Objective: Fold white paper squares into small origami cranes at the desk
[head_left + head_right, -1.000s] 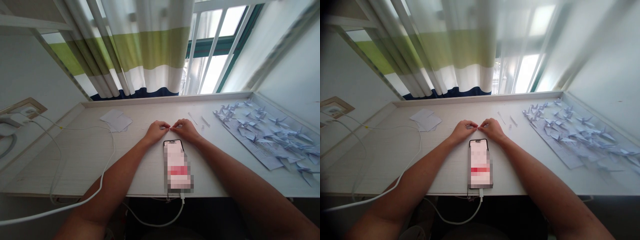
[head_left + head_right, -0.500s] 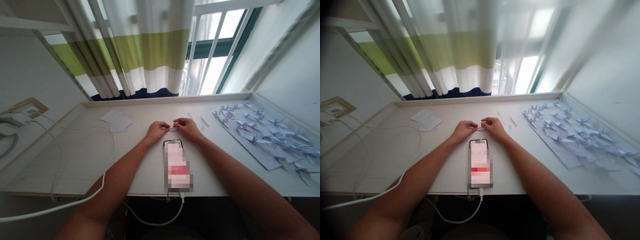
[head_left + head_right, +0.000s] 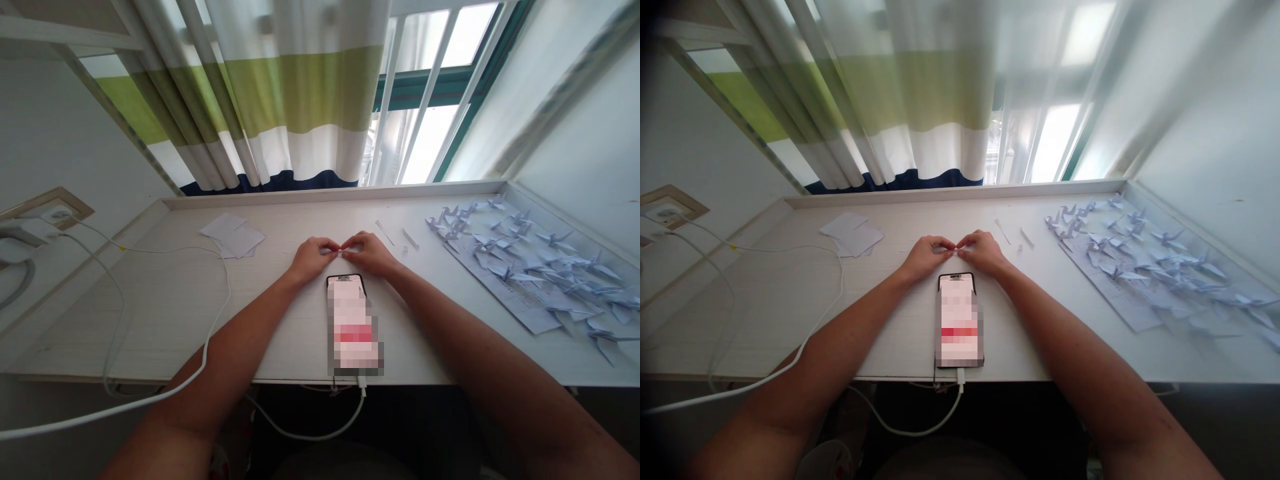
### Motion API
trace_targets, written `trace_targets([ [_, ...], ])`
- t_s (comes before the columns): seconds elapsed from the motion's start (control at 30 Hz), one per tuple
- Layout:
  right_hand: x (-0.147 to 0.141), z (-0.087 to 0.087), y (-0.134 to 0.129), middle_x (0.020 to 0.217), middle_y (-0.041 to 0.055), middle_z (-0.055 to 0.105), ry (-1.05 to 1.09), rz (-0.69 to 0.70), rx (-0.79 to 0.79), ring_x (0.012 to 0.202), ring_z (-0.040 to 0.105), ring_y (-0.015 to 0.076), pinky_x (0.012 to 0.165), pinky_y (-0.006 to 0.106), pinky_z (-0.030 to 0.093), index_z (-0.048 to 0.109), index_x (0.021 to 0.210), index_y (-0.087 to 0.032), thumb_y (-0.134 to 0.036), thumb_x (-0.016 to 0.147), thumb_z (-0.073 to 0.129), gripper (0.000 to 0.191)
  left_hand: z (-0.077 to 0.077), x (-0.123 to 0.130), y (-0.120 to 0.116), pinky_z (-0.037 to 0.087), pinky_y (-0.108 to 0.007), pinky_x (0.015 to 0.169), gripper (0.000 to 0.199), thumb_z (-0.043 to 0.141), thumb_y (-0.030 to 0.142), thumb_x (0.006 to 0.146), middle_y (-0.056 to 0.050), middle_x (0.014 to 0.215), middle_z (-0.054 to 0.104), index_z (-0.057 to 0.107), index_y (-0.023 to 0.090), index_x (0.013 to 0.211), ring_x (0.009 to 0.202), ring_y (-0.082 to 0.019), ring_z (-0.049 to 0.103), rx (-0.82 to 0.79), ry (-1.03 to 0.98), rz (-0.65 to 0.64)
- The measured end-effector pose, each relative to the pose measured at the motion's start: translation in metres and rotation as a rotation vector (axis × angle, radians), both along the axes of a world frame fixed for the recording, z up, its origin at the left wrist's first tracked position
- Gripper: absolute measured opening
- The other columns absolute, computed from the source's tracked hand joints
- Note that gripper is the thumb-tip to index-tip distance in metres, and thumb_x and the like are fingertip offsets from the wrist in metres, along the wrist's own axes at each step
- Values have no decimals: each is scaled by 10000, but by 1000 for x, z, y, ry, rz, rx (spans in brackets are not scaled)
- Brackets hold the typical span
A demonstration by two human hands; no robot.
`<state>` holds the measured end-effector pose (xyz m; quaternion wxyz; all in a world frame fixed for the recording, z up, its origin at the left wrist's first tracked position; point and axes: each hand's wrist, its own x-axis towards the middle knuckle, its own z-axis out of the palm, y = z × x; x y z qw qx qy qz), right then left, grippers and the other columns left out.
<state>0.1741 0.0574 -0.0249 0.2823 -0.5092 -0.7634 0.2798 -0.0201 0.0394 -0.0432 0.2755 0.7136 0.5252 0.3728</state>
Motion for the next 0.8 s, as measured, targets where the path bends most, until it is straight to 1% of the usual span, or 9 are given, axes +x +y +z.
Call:
trace_targets([
  [0.13, 4, 5, -1, 1087, 97, 728, 11, 15, -38, 935, 675, 209, 914, 331, 496, 812, 929, -184, -160, 770, 740, 176, 0, -1, -1, 515, -356, 972, 172, 718, 198, 794, -43, 978, 791, 792, 223, 947, 970, -220, 715, -10, -8, -3],
  [0.2, 6, 6, -2, 1068, 93, 742, 53, 15, -50, 937, 679, 204, 921, 332, 497, 805, 932, -179, -136, 783, 712, 180, 0, -1, -1, 510, -360, 985, 180, 719, 199, 793, -42, 992, 790, 791, 226, 955, 988, -220, 712, -5, -3, 4],
  [0.27, 7, 6, -3, 1025, 91, 760, 125, 14, -88, 922, 689, 199, 895, 329, 510, 793, 950, -169, -141, 819, 673, 179, 0, -1, -1, 507, -366, 993, 186, 729, 208, 786, -45, 1007, 787, 790, 229, 960, 1002, -224, 708, -2, 10, 18],
  [0.33, 7, 6, -4, 990, 94, 770, 170, 21, -114, 904, 697, 202, 864, 326, 521, 785, 958, -157, -192, 848, 668, 165, -1, -1, -1, 510, -370, 990, 183, 736, 218, 781, -48, 1007, 786, 789, 229, 956, 999, -228, 708, -6, 17, 24],
  [0.43, 5, 5, -5, 1020, 100, 760, 107, 37, -47, 924, 693, 218, 875, 333, 513, 797, 932, -166, -275, 828, 721, 169, -2, 0, 0, 513, -371, 983, 174, 733, 229, 784, -46, 990, 787, 787, 230, 950, 983, -229, 710, -13, 15, 17],
  [0.53, 2, 2, -4, 1058, 86, 744, 10, 32, 29, 957, 679, 216, 907, 330, 495, 811, 916, -205, -266, 815, 729, 145, -1, 0, -1, 508, -372, 991, 190, 734, 216, 775, -49, 997, 786, 783, 223, 958, 991, -230, 707, -27, -5, 15],
  [0.7, 0, 0, -2, 1064, 74, 730, -52, 16, 25, 978, 661, 209, 924, 323, 489, 817, 941, -231, -231, 820, 713, 159, 6, -1, -5, 500, -379, 1009, 227, 759, 175, 727, -70, 1031, 781, 775, 192, 953, 1009, -235, 708, -115, -96, 27],
  [0.8, 0, 1, -2, 1085, 71, 718, -68, 11, 17, 999, 653, 208, 934, 317, 485, 817, 949, -235, -229, 829, 702, 167, 10, -4, -7, 499, -374, 1013, 226, 723, 133, 735, -74, 1044, 779, 771, 181, 950, 1028, -228, 702, -133, -154, -18],
])
